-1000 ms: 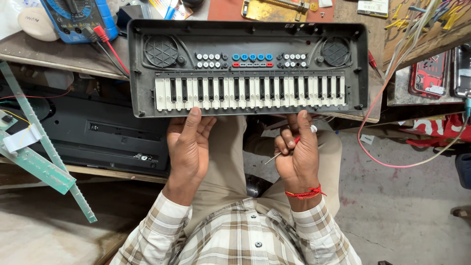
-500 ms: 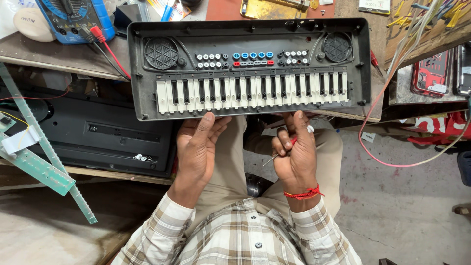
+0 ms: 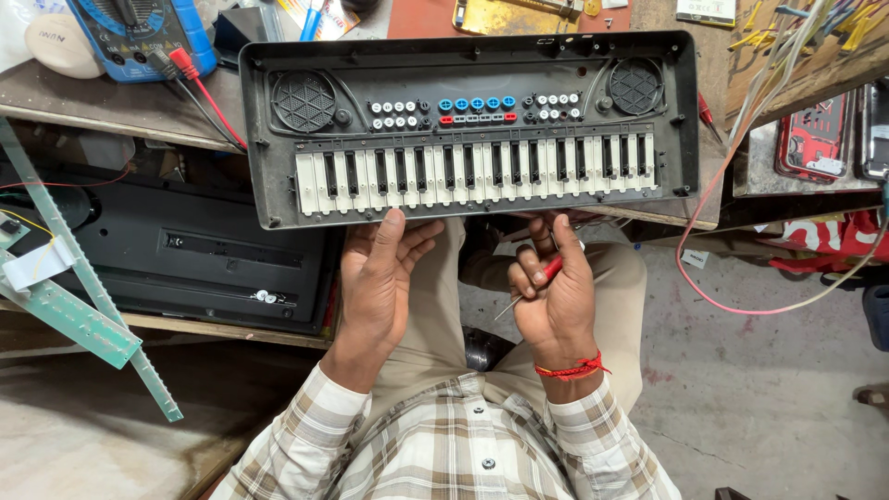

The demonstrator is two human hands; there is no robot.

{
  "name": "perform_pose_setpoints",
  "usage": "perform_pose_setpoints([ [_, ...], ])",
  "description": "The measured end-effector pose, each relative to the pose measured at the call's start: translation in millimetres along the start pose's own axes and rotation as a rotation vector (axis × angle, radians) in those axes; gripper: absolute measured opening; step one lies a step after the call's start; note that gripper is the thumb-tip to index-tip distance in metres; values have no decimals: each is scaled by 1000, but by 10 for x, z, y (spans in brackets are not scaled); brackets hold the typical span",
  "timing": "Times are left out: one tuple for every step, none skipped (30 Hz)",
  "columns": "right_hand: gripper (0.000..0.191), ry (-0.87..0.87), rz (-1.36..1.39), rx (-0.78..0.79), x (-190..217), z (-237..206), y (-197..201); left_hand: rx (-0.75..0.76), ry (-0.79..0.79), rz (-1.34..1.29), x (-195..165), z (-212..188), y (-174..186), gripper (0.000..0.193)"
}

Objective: The person uses a red probe to test points on the circuit board of a disassembled electronic keyboard. They remove the circuit board from the keyboard housing, then reinsert it and continue testing various keys and buttons.

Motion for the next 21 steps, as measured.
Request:
perform_pose_setpoints([
  [16, -8, 0, 13, -2, -4, 1, -11, 1, 2, 3, -6, 6, 27],
  [16, -15, 0, 29, -6, -6, -5, -22, -1, 5, 3, -6, 16, 26],
  [16, -23, 0, 46, -9, -15, -14, -19, -3, 4, 8, -7, 22, 26],
  [18, -41, 10, 110, -14, -37, -40, -17, -3, 3, 16, -14, 32, 25],
  [20, -60, 19, 174, -12, -68, -69, -14, -4, 1, 28, -18, 44, 25],
  [22, -79, 28, 239, -10, -102, -107, -12, -6, 11, 38, -21, 61, 25],
  [24, -61, 26, 281, 4, -146, -140, -11, -7, 22, 45, -31, 84, 25],
  [26, -44, 25, 321, 26, -195, -176, -10, -6, 34, 54, -43, 105, 25],
  [28, -24, 23, 361, 54, -238, -218, 4, 17, 37, 70, -47, 115, 27],
  [31, 53, -33, 380, 103, -273, -257, 18, 41, 40, 84, -55, 120, 28],
  [33, 129, -88, 398, 154, -298, -299, 31, 65, 46, 90, -66, 120, 31],
  [36, 206, -143, 416, 207, -314, -340, 100, 76, 117, 91, -77, 94, 32],
  [39, 252, -179, 433, 267, -327, -371, 168, 86, 188, 88, -96, 58, 33],
  [43, 297, -216, 451, 342, -331, -397, 236, 94, 259, 74, -116, 19, 35],
  [46, 341, -252, 470, 409, -328, -416, 300, 78, 313, 46, -143, -23, 32],
  [50, 394, -246, 538, 474, -328, -439, 363, 63, 367, 10, -185, -67, 29],
  [54, 448, -241, 607, 544, -320, -460, 426, 45, 421, -37, -224, -108, 26],
  [56, 510, -251, 633, 613, -302, -470, 441, -63, 564, -118, -251, -134, 26],
  [58, 573, -259, 659, 677, -286, -478, 453, -170, 706, -201, -264, -160, 25],
  [59, 645, -280, 647, 751, -239, -497, 464, -280, 847, -274, -240, -198, 25],
  [56, 702, -310, 637, 788, -193, -524, 477, -444, 944, -347, -174, -258, 23],
])
Point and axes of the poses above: each hand's wrist, its own z-axis towards the middle knuckle, its own y-axis out of the back of the hand, x = y × z, the point moved 3 cm from there along z, towards the middle knuckle, and after that the axes turned 4 degrees about -y, right-handed, at the moved point
